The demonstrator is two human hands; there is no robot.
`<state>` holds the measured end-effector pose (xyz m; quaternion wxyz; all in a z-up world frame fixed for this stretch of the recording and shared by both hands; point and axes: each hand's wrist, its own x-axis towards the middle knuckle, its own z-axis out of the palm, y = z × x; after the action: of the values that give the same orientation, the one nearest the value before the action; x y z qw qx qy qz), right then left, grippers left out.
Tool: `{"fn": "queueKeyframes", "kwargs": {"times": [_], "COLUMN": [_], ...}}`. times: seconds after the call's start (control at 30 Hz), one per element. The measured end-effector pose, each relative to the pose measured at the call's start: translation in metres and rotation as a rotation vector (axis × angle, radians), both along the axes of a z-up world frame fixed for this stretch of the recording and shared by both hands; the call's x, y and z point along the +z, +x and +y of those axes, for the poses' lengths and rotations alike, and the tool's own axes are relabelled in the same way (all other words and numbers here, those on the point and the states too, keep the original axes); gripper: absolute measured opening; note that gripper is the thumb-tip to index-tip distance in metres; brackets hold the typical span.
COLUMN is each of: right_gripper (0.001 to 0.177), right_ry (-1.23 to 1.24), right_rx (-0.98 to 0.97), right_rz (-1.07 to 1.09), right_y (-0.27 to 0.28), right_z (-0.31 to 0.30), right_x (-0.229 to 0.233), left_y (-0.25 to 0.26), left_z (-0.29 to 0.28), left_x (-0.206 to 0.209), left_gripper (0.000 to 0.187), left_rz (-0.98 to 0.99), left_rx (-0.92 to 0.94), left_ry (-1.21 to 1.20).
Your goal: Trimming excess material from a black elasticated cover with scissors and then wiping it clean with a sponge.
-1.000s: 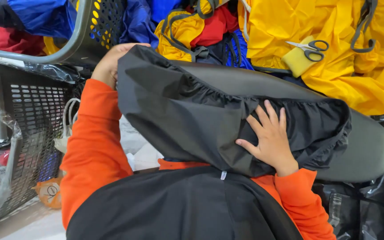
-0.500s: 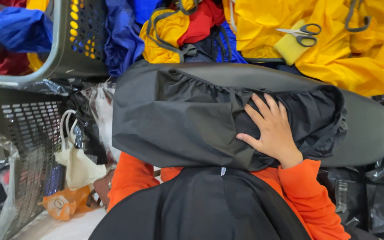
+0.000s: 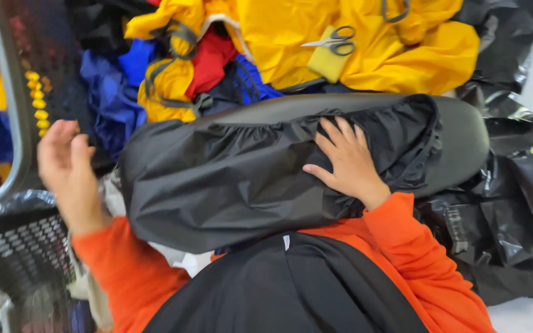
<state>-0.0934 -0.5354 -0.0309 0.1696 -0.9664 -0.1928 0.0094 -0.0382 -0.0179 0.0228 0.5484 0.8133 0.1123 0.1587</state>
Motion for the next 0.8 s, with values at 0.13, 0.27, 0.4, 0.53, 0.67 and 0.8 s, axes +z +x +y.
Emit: {"fn": "queueKeyframes", "kwargs": {"times": [0.13, 0.27, 0.4, 0.53, 0.67, 0.8], "right_gripper": [0.066, 0.044, 0.023, 0.016, 0.03, 0.032], "right_ry": [0.038, 0.231, 0.174, -0.036, -0.242, -0.422], "right_rx": [-0.014, -0.021, -0.252, -0.348, -0.269, -0.436], "right_rz": [0.043, -0.147, -0.442, -0.428, -0.19, -0.174], "right_y": [0.003, -0.002, -0.003, 0.005, 0.012, 0.011], "right_z": [0.0, -0.019, -0.069, -0.138, -0.157, -0.211], "right_x": [0.014, 0.0, 0.046, 0.036, 0.021, 0.017], "left_y": [-0.036, -0.063, -0.036, -0.021, -0.008, 0.01], "left_z": [-0.17, -0.268, -0.286, -0.298, -0.302, -0.305], "left_x": [0.113, 0.046, 0.004, -0.01, -0.027, -0.044], "left_gripper": [0.042, 0.075, 0.071, 0.076, 0.077, 0.065], "left_rz": [-0.174, 0.1, 0.215, 0.221, 0.166, 0.112], "left_rx": [-0.553, -1.071, -1.075, -1.078, -1.027, -0.995], "left_ry": [0.39, 0.923, 0.972, 0.939, 0.985, 0.957]}}
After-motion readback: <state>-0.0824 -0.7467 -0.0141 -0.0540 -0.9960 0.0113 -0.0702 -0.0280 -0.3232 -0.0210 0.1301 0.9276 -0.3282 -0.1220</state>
